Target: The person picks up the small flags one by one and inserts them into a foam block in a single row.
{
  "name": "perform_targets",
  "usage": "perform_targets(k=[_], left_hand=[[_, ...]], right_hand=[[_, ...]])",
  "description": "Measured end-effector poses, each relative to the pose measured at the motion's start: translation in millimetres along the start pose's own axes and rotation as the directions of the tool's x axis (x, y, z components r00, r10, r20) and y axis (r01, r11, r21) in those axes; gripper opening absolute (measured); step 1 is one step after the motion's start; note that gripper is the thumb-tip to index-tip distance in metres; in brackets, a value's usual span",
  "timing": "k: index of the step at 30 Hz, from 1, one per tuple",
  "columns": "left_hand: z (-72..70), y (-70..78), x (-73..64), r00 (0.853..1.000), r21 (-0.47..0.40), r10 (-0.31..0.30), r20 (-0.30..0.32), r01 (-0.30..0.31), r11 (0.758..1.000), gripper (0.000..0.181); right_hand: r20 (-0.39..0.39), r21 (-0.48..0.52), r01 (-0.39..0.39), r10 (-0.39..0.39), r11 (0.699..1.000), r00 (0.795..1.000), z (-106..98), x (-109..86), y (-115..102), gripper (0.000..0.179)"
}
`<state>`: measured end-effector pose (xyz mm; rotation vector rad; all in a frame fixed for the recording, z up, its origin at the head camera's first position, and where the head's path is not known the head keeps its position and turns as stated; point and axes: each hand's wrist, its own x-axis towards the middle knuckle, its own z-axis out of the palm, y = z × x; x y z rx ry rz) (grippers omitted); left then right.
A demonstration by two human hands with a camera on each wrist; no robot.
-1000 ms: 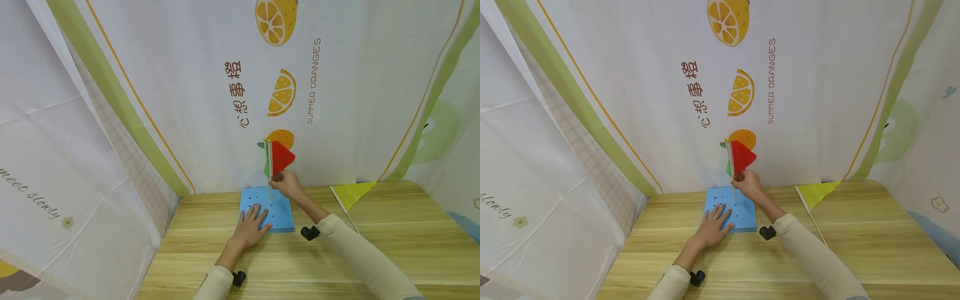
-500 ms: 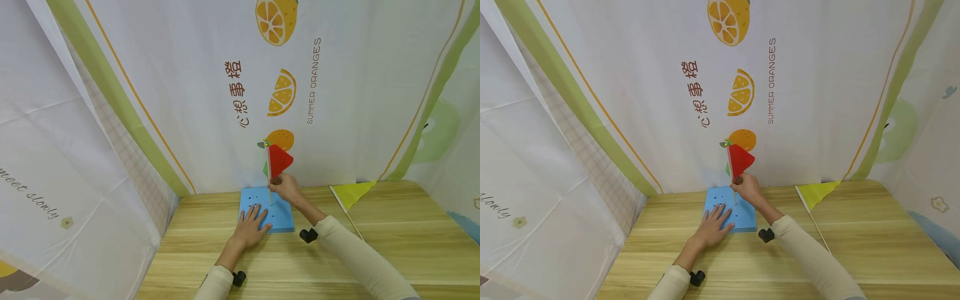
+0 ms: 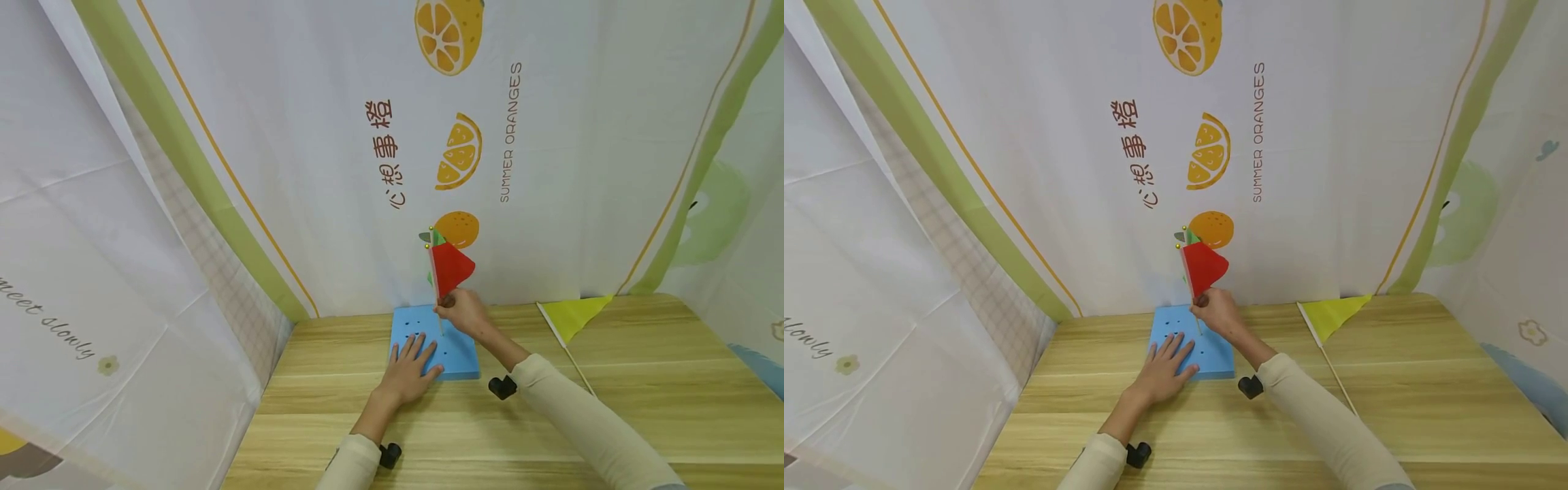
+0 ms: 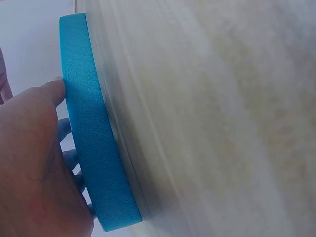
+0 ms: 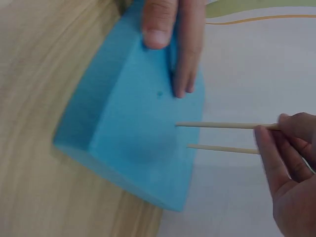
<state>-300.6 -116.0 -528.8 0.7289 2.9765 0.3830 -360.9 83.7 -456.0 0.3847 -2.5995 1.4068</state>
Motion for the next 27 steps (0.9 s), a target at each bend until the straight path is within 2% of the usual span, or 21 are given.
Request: perform_targets(k=[20, 27], left_hand=[[-0.9, 0.9, -1.4, 1.000, 0.011, -0.001, 0.002, 0.000, 1.000, 0.066], [-3.2, 2.5, -2.3, 1.000, 0.001, -0.003, 0.003, 0.003, 1.000, 0.066]], right_hand=[[0.000, 0.005, -0.006, 0.006, 1.000, 1.000, 1.6, -0.1, 2.6, 0.020], [-0.004, 0.004, 0.019, -0.019, 1.000, 1.000, -1.2, 0.2, 4.6, 0.022]])
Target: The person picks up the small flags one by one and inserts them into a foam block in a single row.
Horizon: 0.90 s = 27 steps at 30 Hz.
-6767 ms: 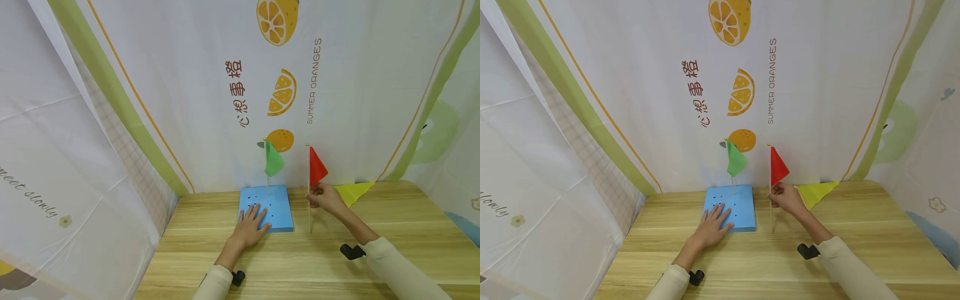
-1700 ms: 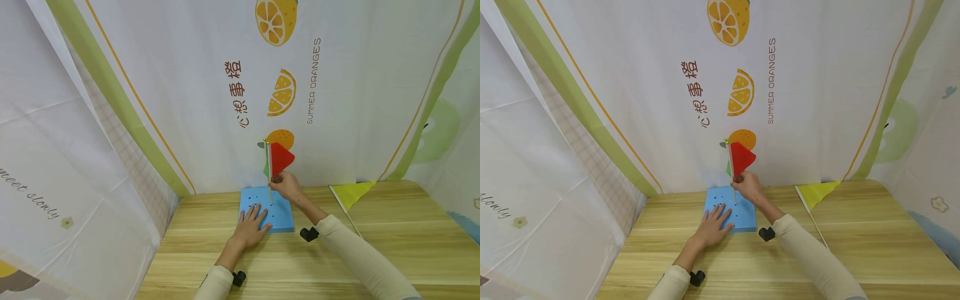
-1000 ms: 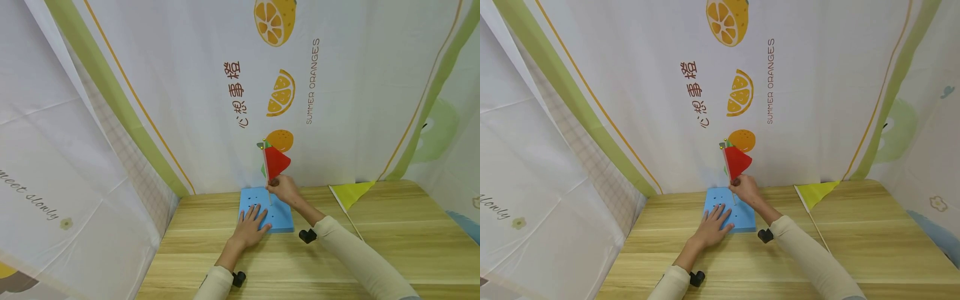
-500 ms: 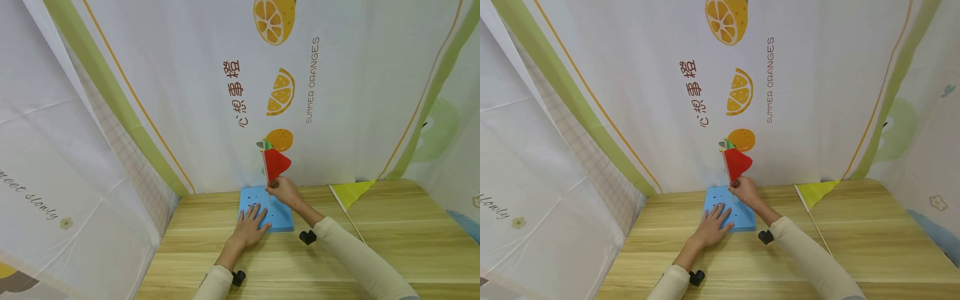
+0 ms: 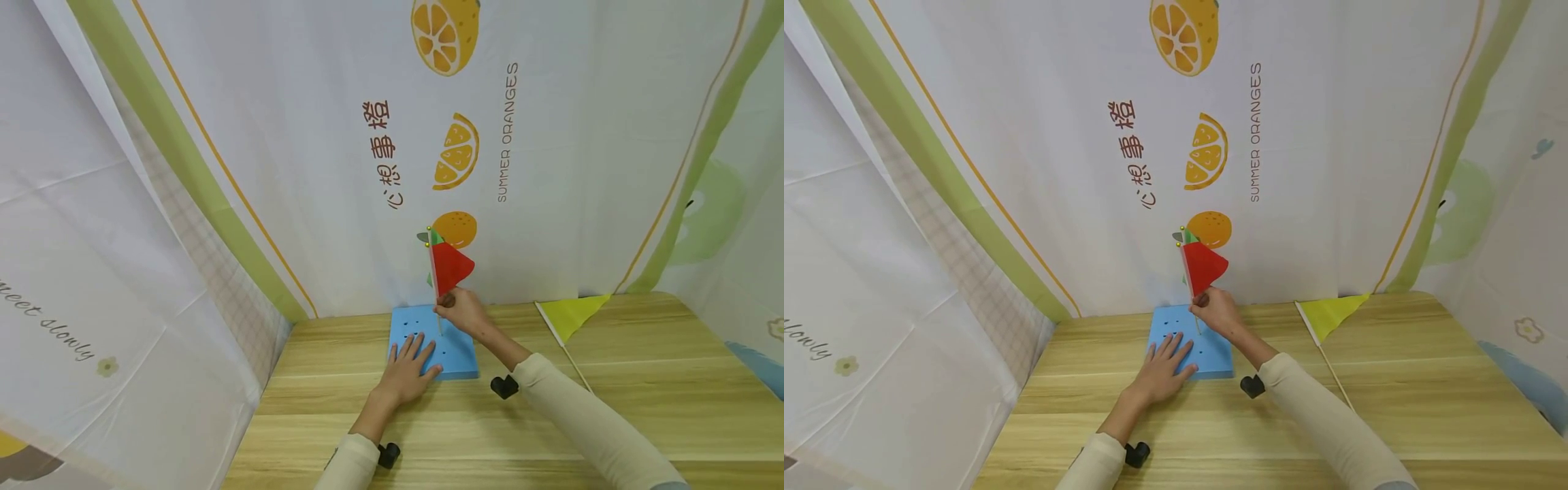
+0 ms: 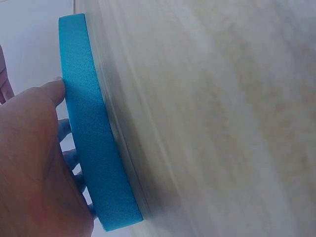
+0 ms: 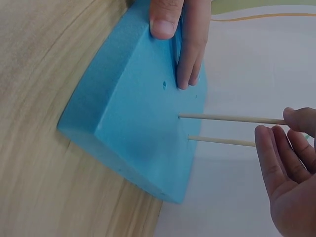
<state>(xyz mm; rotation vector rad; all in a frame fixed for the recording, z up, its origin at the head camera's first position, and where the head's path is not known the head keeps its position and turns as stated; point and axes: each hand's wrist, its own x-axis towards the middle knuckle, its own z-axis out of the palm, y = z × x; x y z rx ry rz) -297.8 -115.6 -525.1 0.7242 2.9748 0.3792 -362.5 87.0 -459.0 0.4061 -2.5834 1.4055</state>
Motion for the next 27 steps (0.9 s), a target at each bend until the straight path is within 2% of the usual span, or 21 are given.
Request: perform_targets(k=[8, 13, 27], left_hand=[[-1.3, 0.5, -1.4, 1.000, -0.013, 0.001, 0.000, -0.001, 1.000, 0.065], [2.0, -1.9, 0.5, 1.000, 0.001, 0.002, -0.007, -0.002, 1.000, 0.065], [1.1, -0.2, -0.7, 1.000, -0.004, 0.001, -0.008, -0.001, 1.000, 0.065]], right_hand=[[0.001, -0.023, 0.024, -0.024, 0.999, 1.000, -4, 0.5, 3, 0.021], [-0.011, 0.009, 0.052, -0.052, 0.999, 0.999, -11, -2.0, 4, 0.019], [-0.051, 0.033, 0.080, -0.079, 0.996, 0.996, -46, -13.8, 23, 0.005]])
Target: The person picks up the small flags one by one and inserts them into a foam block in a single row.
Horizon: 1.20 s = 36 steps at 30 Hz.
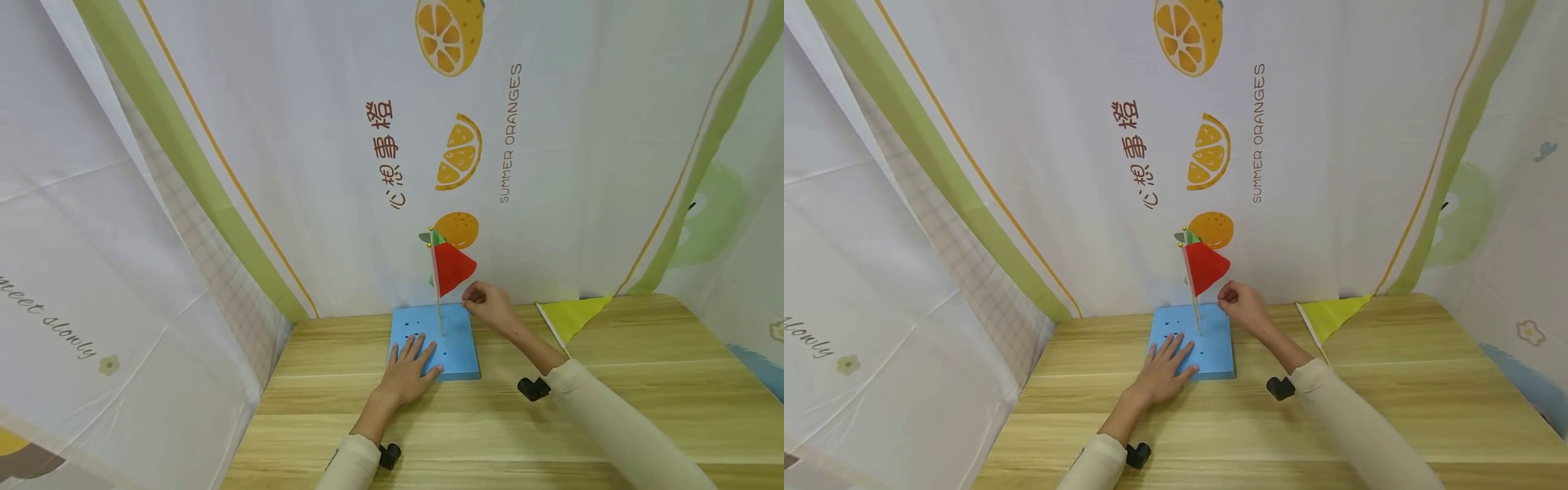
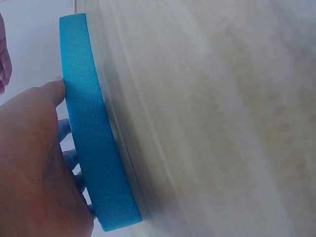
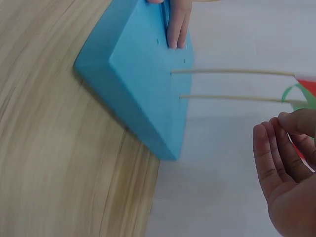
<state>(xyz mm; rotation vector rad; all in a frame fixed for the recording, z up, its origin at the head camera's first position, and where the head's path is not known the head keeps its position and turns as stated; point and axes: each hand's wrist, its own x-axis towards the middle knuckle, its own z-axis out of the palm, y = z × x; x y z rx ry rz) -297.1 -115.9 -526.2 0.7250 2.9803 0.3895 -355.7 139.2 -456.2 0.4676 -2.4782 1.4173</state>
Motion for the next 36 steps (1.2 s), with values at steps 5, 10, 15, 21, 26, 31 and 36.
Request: perform_targets(k=[5, 10, 15, 21, 26, 31, 36], left_hand=[[0.4, -0.3, 0.3, 1.000, -0.008, 0.007, -0.003, -0.007, 1.000, 0.065], [1.5, -1.4, 1.5, 1.000, -0.003, 0.015, -0.010, -0.015, 1.000, 0.066], [3.9, -3.1, 2.4, 1.000, 0.004, 0.018, -0.011, -0.017, 1.000, 0.066], [6.1, -4.5, 1.9, 1.000, 0.003, 0.017, -0.015, -0.017, 1.000, 0.066], [7.4, -6.8, 3.9, 1.000, 0.010, 0.013, -0.018, -0.013, 1.000, 0.066], [6.7, -7.0, 4.2, 1.000, 0.009, 0.020, -0.014, -0.020, 1.000, 0.065], [5.1, -5.7, 2.7, 1.000, 0.002, 0.023, -0.021, -0.023, 1.000, 0.065]], right_hand=[[-0.017, 0.028, 0.015, -0.014, 1.000, 1.000, -17, -7.1, 11, 0.004], [0.000, 0.004, -0.032, 0.032, 0.999, 1.000, -39, -18.9, 18, 0.006], [-0.012, -0.042, -0.055, 0.054, 0.998, 0.998, -61, -32.1, 26, 0.011], [-0.040, -0.082, -0.054, 0.051, 0.995, 0.998, -86, -46.0, 35, 0.014], [-0.050, -0.091, -0.065, 0.061, 0.994, 0.997, -105, -55.3, 44, 0.016], [-0.044, -0.122, -0.080, 0.075, 0.989, 0.996, -122, -65.7, 55, 0.017], [-0.030, -0.125, -0.121, 0.118, 0.985, 0.993, -136, -76.5, 66, 0.021]])
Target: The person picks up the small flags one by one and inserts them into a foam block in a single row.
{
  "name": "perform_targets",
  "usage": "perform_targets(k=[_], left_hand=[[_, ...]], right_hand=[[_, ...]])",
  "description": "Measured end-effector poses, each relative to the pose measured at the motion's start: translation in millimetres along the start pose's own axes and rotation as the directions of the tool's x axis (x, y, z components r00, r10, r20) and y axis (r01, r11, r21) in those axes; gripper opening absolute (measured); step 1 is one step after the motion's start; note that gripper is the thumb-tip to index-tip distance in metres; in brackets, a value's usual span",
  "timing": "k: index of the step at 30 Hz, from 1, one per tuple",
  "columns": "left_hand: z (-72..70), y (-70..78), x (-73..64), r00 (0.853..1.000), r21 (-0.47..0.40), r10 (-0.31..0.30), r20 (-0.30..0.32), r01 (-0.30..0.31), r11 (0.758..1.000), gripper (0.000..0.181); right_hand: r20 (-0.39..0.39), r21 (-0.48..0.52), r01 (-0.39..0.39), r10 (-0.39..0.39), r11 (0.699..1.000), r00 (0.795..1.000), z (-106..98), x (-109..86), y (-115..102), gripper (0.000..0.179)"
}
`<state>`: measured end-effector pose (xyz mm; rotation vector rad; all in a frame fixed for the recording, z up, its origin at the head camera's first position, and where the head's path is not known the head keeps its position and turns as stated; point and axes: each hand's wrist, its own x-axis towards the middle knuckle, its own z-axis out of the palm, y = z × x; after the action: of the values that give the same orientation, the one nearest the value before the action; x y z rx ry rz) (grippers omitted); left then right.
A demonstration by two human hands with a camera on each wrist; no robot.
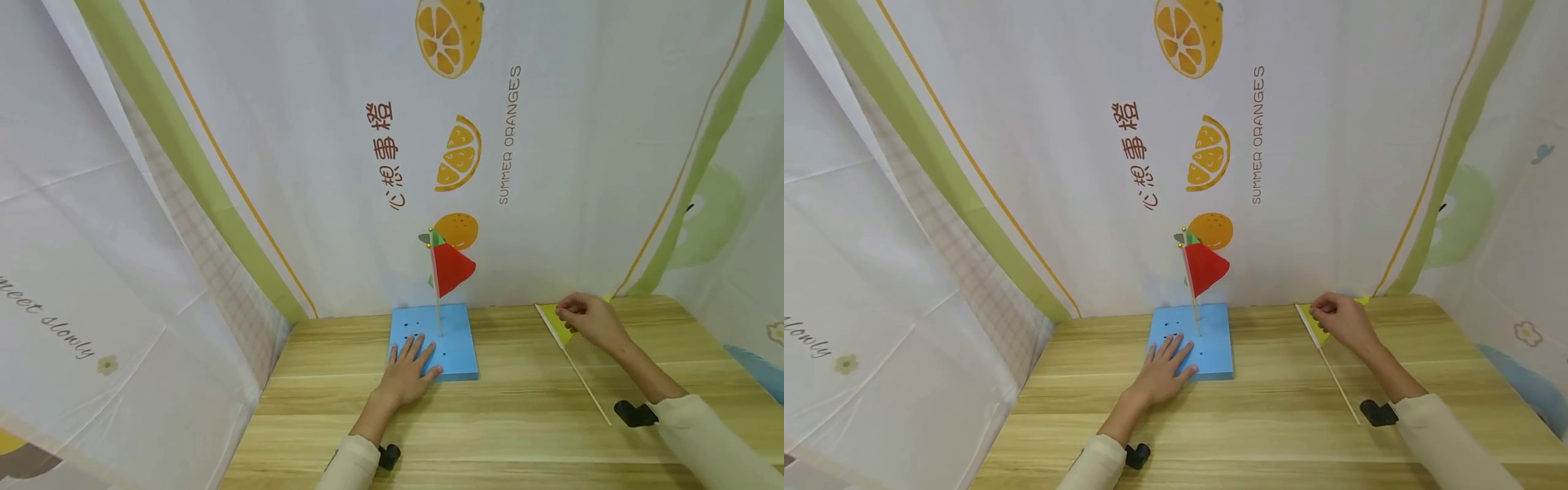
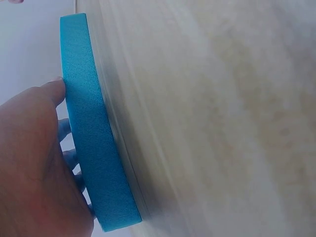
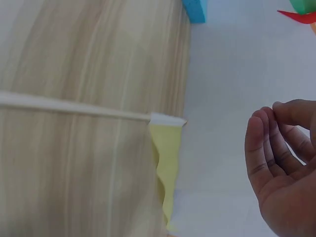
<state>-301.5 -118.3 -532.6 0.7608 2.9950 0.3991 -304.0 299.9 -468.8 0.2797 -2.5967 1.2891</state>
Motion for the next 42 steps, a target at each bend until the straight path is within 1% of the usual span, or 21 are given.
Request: perform_targets(k=[5, 9, 13, 16, 18, 20, 23, 25, 27, 32, 37, 40, 42], left_hand=[[0.7, -0.6, 0.9, 1.000, 0.005, 0.007, -0.007, -0.007, 1.000, 0.065], [0.7, -0.7, 1.8, 1.000, 0.001, 0.003, -0.005, -0.003, 1.000, 0.065], [0.1, -0.7, 1.5, 1.000, -0.003, -0.005, 0.005, 0.005, 1.000, 0.065], [-0.1, -1.2, 0.9, 1.000, 0.000, 0.000, -0.004, 0.000, 1.000, 0.065], [0.3, -1.9, 0.8, 1.000, 0.006, 0.004, -0.007, -0.004, 1.000, 0.065], [0.7, -2.5, 0.9, 1.000, 0.010, 0.010, -0.012, -0.010, 1.000, 0.065], [0.5, -2.4, 0.9, 1.000, 0.007, 0.008, -0.005, -0.008, 1.000, 0.066], [-0.1, -1.7, 0.5, 1.000, -0.004, 0.005, -0.003, -0.005, 1.000, 0.066], [-0.7, -1.0, 0.2, 1.000, -0.011, -0.002, 0.002, 0.002, 1.000, 0.066], [-1.9, 0.2, 0.6, 1.000, -0.007, -0.004, 0.002, 0.004, 1.000, 0.065], [-2.6, 1.4, -0.4, 1.000, -0.005, -0.003, 0.009, 0.003, 1.000, 0.065], [-3.0, 2.0, -0.9, 1.000, -0.006, -0.007, 0.012, 0.007, 1.000, 0.065], [-3.4, 2.2, -1.0, 1.000, -0.006, -0.009, 0.011, 0.009, 1.000, 0.065]], right_hand=[[0.034, -0.010, -0.027, 0.028, 1.000, 0.999, -6, -9.1, 10, 0.024], [0.065, -0.052, -0.045, 0.048, 0.998, 0.997, -8, -15.5, 19, 0.021], [0.119, -0.073, -0.049, 0.057, 0.996, 0.991, -5, -21.6, 28, 0.017], [0.165, -0.085, -0.054, 0.068, 0.995, 0.984, -1, -25.4, 34, 0.016], [0.184, -0.112, -0.055, 0.075, 0.992, 0.980, 2, -27.7, 38, 0.017], [0.192, -0.152, -0.052, 0.081, 0.987, 0.978, 5, -30.2, 41, 0.018], [0.185, -0.219, -0.039, 0.081, 0.975, 0.979, 9, -33.7, 43, 0.016], [0.182, -0.248, -0.050, 0.098, 0.967, 0.978, 11, -35.6, 44, 0.015], [0.186, -0.256, -0.075, 0.125, 0.964, 0.974, 13, -37.5, 44, 0.015], [0.201, -0.246, -0.143, 0.194, 0.959, 0.960, 16, -39.5, 48, 0.024], [0.223, -0.254, -0.161, 0.220, 0.954, 0.950, 19, -40.6, 50, 0.024], [0.229, -0.256, -0.151, 0.212, 0.955, 0.950, 20, -40.4, 48, 0.021], [0.229, -0.248, -0.163, 0.221, 0.955, 0.948, 20, -39.9, 46, 0.020]])
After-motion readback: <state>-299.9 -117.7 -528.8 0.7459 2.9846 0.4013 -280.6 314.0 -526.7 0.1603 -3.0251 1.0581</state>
